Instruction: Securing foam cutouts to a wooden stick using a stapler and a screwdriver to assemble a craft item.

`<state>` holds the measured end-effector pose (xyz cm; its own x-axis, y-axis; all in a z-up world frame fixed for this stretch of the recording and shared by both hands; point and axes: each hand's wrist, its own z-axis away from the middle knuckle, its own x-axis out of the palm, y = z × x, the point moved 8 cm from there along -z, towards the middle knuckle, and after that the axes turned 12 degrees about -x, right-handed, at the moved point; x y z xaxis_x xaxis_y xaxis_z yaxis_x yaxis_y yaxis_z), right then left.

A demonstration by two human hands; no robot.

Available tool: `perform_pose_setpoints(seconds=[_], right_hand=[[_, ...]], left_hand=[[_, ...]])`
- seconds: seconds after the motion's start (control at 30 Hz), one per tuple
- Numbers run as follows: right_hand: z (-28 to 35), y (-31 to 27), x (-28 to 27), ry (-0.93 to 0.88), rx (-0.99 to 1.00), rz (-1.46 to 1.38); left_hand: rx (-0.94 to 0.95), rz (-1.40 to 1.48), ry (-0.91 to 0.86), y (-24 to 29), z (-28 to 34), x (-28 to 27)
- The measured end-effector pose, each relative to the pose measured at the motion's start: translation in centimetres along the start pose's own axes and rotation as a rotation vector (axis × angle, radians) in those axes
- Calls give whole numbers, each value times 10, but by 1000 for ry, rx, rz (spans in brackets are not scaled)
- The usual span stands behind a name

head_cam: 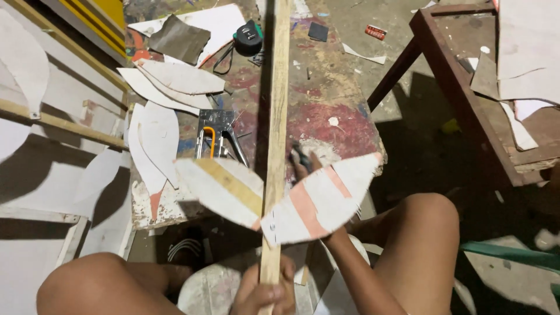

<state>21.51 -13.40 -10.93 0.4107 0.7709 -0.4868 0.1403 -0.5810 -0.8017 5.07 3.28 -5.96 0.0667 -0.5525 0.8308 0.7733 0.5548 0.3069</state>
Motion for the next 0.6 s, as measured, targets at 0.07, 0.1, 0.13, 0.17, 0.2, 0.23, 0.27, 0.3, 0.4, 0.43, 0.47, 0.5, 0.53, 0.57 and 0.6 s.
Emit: perform_pose_setpoints(seconds=[0.07, 0.1, 0.13, 0.17, 0.2, 0.23, 0.27, 0.3, 0.4, 0.43, 0.47, 0.5, 0.53, 0.57, 0.6], right_hand=[[13, 37, -30, 159, 107, -78], [19, 51, -46, 157, 117, -74], [22, 70, -68, 277, 190, -133], [27, 90, -89, 396, 262, -192], [19, 77, -104, 404, 261, -190], [20, 73, -123, 546, 357, -275], [23, 68, -142, 683, 453, -359], [20, 65, -156, 685, 454, -354], [6, 33, -199, 801, 227, -226], [-1, 10, -209, 760, 65, -124], [-4, -13, -218, 716, -95, -17], [-2, -14, -220, 715, -95, -14], [-2, -19, -220, 691, -137, -11], [-2, -24, -220, 667, -179, -8], [-3, -21, -220, 667, -178, -10]], left_hand=[[-122, -64, 59, 18, -14, 11], [-131, -60, 63, 19, -25, 11], [-129, -56, 30, 22, -40, 14], [-127, -52, -4, 25, -54, 18], [-131, -56, -8, 26, -65, 18], [-118, -107, -22, 28, -75, 19], [-104, -151, -34, 28, -84, 19], [-108, -149, -36, 22, -92, 17], [-142, -85, -40, 12, -112, 10], [-153, -105, -36, 10, -116, 11], [-168, -122, -33, 5, -120, 13], [-170, -119, -34, 1, -122, 11], [-175, -117, -40, -2, -124, 10], [-179, -114, -45, -4, -127, 9], [-179, -115, -43, -6, -128, 6]])
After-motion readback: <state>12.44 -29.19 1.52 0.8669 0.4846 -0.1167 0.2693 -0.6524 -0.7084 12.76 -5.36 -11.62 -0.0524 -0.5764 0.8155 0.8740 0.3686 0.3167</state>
